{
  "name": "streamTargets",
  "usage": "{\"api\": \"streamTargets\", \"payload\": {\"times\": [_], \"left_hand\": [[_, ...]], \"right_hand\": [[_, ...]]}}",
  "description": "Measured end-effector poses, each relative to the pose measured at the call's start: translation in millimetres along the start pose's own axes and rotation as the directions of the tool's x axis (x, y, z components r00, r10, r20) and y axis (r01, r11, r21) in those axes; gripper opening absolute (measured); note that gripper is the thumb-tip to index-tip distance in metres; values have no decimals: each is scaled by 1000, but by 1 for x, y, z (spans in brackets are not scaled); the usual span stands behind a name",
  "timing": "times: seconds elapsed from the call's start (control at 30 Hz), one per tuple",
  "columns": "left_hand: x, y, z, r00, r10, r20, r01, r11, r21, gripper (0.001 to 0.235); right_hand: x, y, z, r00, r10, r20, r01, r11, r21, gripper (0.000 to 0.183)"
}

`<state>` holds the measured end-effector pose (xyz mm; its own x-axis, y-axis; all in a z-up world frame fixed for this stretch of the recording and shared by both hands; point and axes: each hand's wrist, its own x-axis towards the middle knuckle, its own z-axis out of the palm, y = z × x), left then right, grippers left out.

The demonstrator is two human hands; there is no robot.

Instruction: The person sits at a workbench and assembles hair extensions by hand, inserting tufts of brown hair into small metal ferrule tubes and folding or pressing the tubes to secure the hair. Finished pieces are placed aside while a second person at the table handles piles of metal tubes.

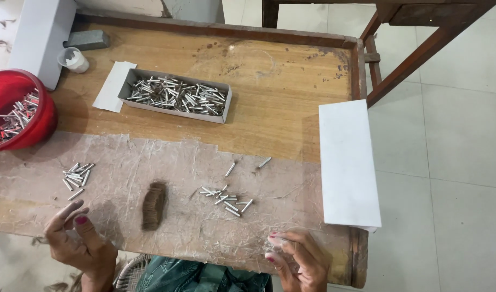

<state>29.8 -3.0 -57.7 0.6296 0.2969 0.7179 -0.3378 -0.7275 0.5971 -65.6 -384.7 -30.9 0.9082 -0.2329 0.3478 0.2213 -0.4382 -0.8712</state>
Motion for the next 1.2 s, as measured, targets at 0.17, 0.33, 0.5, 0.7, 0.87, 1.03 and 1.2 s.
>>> {"api": "streamTargets", "payload": {"times": [0.17,0.33,0.5,0.7,0.87,1.03,1.2], "left_hand": [[-5,-10,-1,1000,10,10,-10,1000,-3,32],[-6,-7,-2,1000,-3,8,3,1000,-6,30],[-5,-6,-1,1000,-4,6,4,999,-34,28],[-6,-9,-2,1000,5,6,-5,998,-62,27],[-6,-6,-2,1000,-12,14,12,1000,-6,26],[-7,-12,-3,1000,-5,17,4,1000,10,25],[-7,-12,-2,1000,4,21,-4,1000,-6,25]], "right_hand": [[-8,13,-1,998,2,57,1,998,-67,26],[-9,15,-1,997,29,73,-28,1000,-8,26],[-7,8,-1,995,57,77,-60,997,39,26],[-7,8,0,998,19,66,-22,999,38,26],[-8,10,0,997,44,70,-49,997,63,26],[-9,10,-1,993,85,84,-91,993,78,26],[-11,13,1,993,88,75,-92,995,45,26]]}}
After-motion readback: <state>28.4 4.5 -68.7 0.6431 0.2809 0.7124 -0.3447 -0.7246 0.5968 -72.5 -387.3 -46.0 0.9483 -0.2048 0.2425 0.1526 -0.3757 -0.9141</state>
